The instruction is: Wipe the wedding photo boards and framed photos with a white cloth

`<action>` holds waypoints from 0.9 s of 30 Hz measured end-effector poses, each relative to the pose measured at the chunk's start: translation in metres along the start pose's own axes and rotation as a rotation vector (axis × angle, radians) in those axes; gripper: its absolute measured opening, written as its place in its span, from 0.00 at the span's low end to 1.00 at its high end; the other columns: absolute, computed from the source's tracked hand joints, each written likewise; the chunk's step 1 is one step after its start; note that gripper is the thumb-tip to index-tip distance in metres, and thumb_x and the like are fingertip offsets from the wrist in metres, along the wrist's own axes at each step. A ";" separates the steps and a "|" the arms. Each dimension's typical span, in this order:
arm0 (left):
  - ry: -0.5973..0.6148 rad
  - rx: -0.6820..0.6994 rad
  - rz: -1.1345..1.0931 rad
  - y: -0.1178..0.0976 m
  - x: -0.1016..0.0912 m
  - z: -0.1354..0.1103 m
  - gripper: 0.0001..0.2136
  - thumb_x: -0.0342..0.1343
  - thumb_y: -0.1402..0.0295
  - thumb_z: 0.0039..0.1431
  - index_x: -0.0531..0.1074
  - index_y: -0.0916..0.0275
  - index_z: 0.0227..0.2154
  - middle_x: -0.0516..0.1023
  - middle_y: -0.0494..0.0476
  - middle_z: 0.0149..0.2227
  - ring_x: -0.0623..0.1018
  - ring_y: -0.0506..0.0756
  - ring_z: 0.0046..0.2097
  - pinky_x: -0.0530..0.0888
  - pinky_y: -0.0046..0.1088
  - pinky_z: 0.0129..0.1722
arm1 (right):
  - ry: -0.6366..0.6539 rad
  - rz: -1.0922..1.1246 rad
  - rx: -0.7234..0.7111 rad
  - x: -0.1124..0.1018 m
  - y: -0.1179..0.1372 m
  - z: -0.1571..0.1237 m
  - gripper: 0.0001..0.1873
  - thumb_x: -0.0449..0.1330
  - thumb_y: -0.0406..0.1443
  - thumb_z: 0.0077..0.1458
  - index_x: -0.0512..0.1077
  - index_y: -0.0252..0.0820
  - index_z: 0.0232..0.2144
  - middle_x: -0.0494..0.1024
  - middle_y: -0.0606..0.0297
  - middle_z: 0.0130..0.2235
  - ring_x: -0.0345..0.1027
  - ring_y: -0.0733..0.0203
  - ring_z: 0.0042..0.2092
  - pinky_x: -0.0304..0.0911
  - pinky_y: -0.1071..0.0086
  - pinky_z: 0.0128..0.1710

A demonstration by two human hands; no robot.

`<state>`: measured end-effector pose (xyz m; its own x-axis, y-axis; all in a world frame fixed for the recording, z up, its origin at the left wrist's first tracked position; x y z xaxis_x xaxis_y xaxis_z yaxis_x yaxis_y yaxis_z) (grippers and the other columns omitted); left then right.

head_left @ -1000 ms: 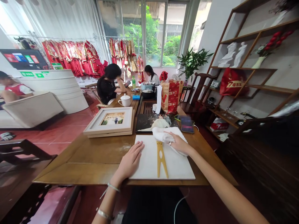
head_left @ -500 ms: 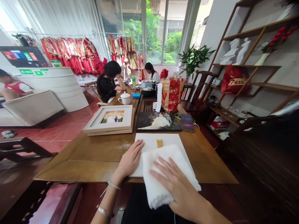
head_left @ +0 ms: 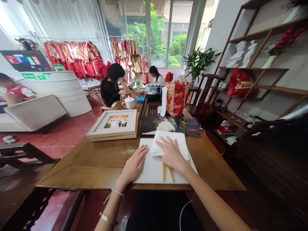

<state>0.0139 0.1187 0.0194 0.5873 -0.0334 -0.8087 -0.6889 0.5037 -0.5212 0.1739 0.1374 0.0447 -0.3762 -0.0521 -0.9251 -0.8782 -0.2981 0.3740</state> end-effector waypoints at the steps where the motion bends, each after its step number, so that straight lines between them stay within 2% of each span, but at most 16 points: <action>1: -0.005 0.003 -0.007 0.000 0.000 0.000 0.19 0.40 0.69 0.65 0.64 0.58 0.57 0.63 0.54 0.62 0.59 0.55 0.65 0.59 0.40 0.63 | 0.001 -0.026 -0.004 0.004 0.008 -0.002 0.38 0.52 0.27 0.43 0.60 0.43 0.60 0.52 0.57 0.66 0.36 0.43 0.66 0.30 0.39 0.61; 5: -0.014 0.000 -0.037 0.001 -0.001 0.002 0.19 0.41 0.69 0.65 0.65 0.57 0.56 0.65 0.55 0.61 0.61 0.55 0.64 0.60 0.40 0.63 | 0.017 -0.128 -0.108 0.018 0.052 -0.036 0.36 0.53 0.28 0.45 0.59 0.39 0.60 0.51 0.53 0.66 0.31 0.41 0.67 0.25 0.39 0.61; 9: 0.008 -0.034 -0.078 0.003 -0.001 0.003 0.19 0.42 0.68 0.64 0.67 0.58 0.55 0.64 0.56 0.61 0.61 0.57 0.64 0.61 0.41 0.62 | 0.165 -0.003 -0.182 0.034 0.094 -0.083 0.37 0.53 0.31 0.49 0.54 0.30 0.62 0.43 0.45 0.67 0.25 0.41 0.67 0.19 0.43 0.62; 11: 0.022 -0.060 -0.098 0.004 -0.001 0.004 0.19 0.43 0.69 0.63 0.66 0.59 0.56 0.63 0.57 0.62 0.60 0.57 0.64 0.61 0.42 0.62 | 0.273 0.072 -0.189 0.043 0.105 -0.101 0.39 0.55 0.35 0.50 0.51 0.27 0.63 0.40 0.41 0.66 0.23 0.40 0.67 0.18 0.44 0.62; 13: 0.021 -0.075 -0.113 0.006 0.001 0.004 0.19 0.43 0.70 0.63 0.66 0.58 0.56 0.62 0.57 0.63 0.60 0.57 0.64 0.61 0.42 0.62 | 0.343 0.119 -0.207 0.047 0.107 -0.112 0.40 0.56 0.38 0.50 0.52 0.28 0.63 0.43 0.41 0.66 0.25 0.41 0.67 0.18 0.45 0.63; 15: 0.001 -0.075 -0.107 0.006 0.002 0.003 0.19 0.43 0.71 0.63 0.66 0.57 0.56 0.62 0.55 0.63 0.60 0.56 0.64 0.60 0.42 0.62 | 0.326 0.135 -0.226 0.042 0.101 -0.116 0.39 0.56 0.37 0.47 0.57 0.33 0.61 0.49 0.47 0.66 0.29 0.44 0.67 0.19 0.49 0.64; 18: -0.041 -0.056 -0.054 0.004 0.004 0.001 0.19 0.42 0.71 0.63 0.66 0.58 0.55 0.63 0.55 0.62 0.60 0.55 0.64 0.60 0.41 0.63 | 0.186 0.109 -0.203 0.024 0.078 -0.106 0.37 0.54 0.32 0.42 0.61 0.43 0.59 0.56 0.59 0.64 0.33 0.50 0.67 0.21 0.51 0.65; 20: -0.051 -0.039 -0.017 0.002 0.005 0.000 0.19 0.41 0.72 0.64 0.66 0.58 0.55 0.64 0.55 0.62 0.60 0.55 0.64 0.60 0.40 0.63 | 0.127 0.078 -0.155 0.014 0.059 -0.089 0.38 0.52 0.29 0.40 0.63 0.45 0.58 0.58 0.62 0.64 0.36 0.52 0.67 0.25 0.49 0.64; 23: -0.042 -0.025 0.018 0.000 0.005 0.000 0.20 0.40 0.72 0.64 0.65 0.59 0.55 0.64 0.56 0.61 0.60 0.55 0.64 0.60 0.40 0.63 | 0.120 0.047 -0.119 0.006 0.037 -0.052 0.39 0.51 0.28 0.38 0.64 0.43 0.57 0.59 0.60 0.63 0.40 0.50 0.66 0.31 0.46 0.63; 27: -0.023 -0.029 0.042 -0.002 0.004 0.001 0.20 0.39 0.73 0.64 0.65 0.60 0.55 0.65 0.57 0.61 0.60 0.56 0.64 0.61 0.40 0.63 | 0.167 0.054 -0.213 0.002 0.029 0.000 0.37 0.50 0.28 0.43 0.61 0.35 0.59 0.61 0.53 0.62 0.44 0.46 0.65 0.35 0.43 0.62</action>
<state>0.0181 0.1185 0.0178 0.5671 0.0071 -0.8236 -0.7251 0.4788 -0.4951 0.1475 0.1282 0.0539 -0.3518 -0.2245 -0.9088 -0.7697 -0.4831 0.4173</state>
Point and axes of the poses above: each hand's wrist, its own z-axis towards the middle knuckle, its own x-axis out of the palm, y = z × x, the point moved 8 cm from there along z, towards the middle knuckle
